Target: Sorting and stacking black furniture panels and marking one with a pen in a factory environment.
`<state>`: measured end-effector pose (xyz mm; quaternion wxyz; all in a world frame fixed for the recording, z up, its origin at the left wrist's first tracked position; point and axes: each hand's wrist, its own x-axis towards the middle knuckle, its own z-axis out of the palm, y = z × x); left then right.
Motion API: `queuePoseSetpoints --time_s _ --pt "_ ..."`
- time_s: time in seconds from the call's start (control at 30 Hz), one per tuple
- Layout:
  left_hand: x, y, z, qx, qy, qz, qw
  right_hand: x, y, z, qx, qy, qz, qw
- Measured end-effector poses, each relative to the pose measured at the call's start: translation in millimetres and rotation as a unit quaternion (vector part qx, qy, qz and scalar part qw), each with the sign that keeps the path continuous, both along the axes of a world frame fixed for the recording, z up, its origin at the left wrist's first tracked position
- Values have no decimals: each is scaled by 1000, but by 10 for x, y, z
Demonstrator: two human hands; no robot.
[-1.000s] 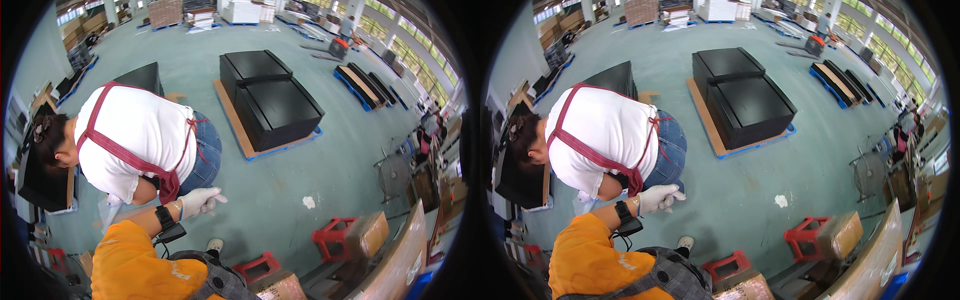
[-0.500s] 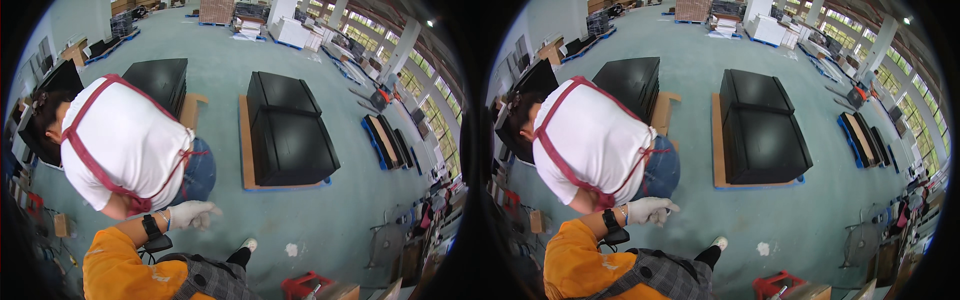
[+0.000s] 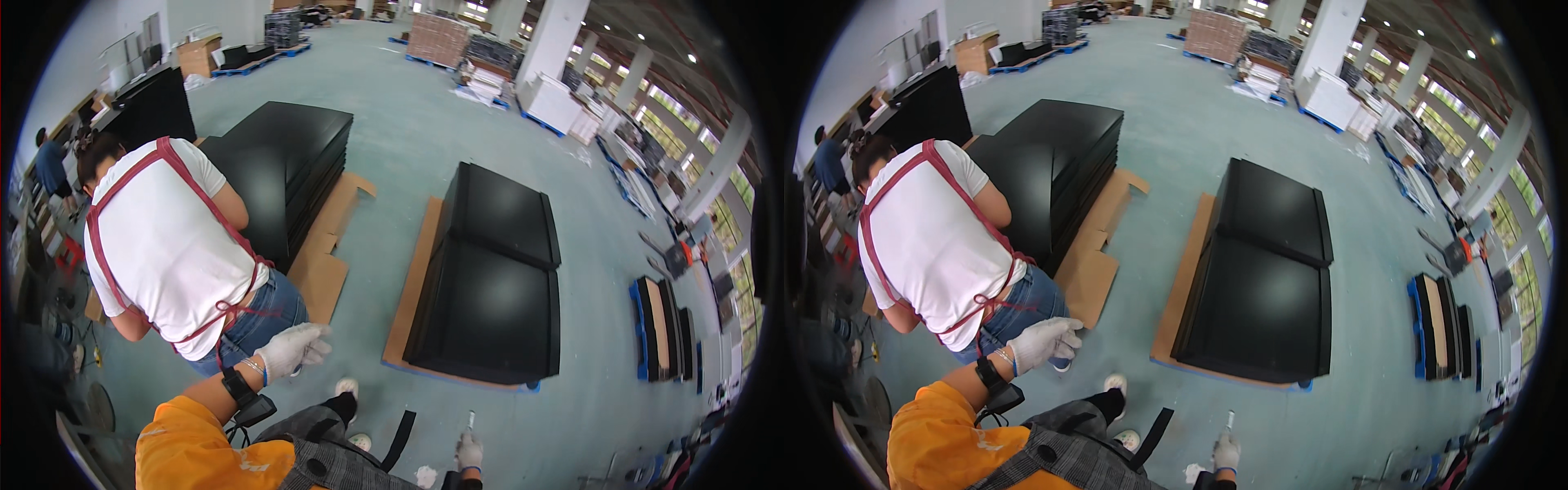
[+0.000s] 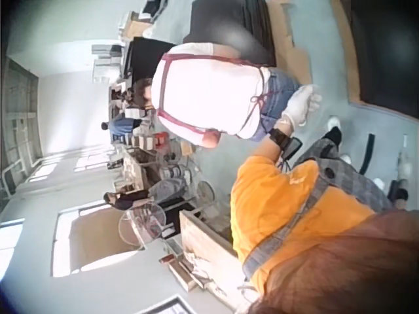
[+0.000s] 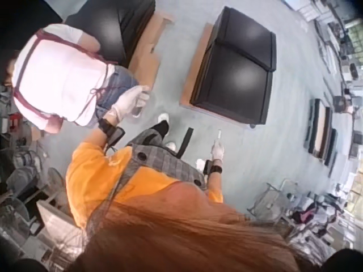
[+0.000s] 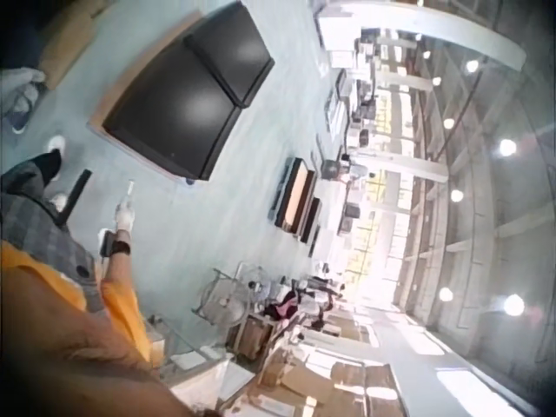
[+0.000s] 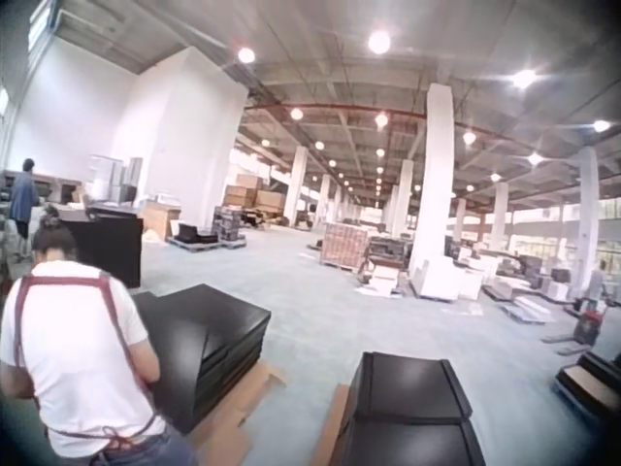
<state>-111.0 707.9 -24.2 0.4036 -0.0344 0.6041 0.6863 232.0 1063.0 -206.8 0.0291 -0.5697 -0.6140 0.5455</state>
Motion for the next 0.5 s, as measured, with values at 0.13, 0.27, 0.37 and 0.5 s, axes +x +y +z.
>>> queuePoseSetpoints --time_s 0.13,0.27,0.37,0.5 --pt "-407 17 -123 38 7 45 998 -1173 336 153 -47 53 114 991" --pt "-953 -12 -131 34 -35 173 984 -1765 850 401 -23 7 131 991" --pt "-1253 -23 -232 18 -42 248 968 -1885 1352 311 -22 -23 110 993" --pt "-1311 -112 -240 -19 -61 309 949 -2171 1998 17 -2 -126 209 970"
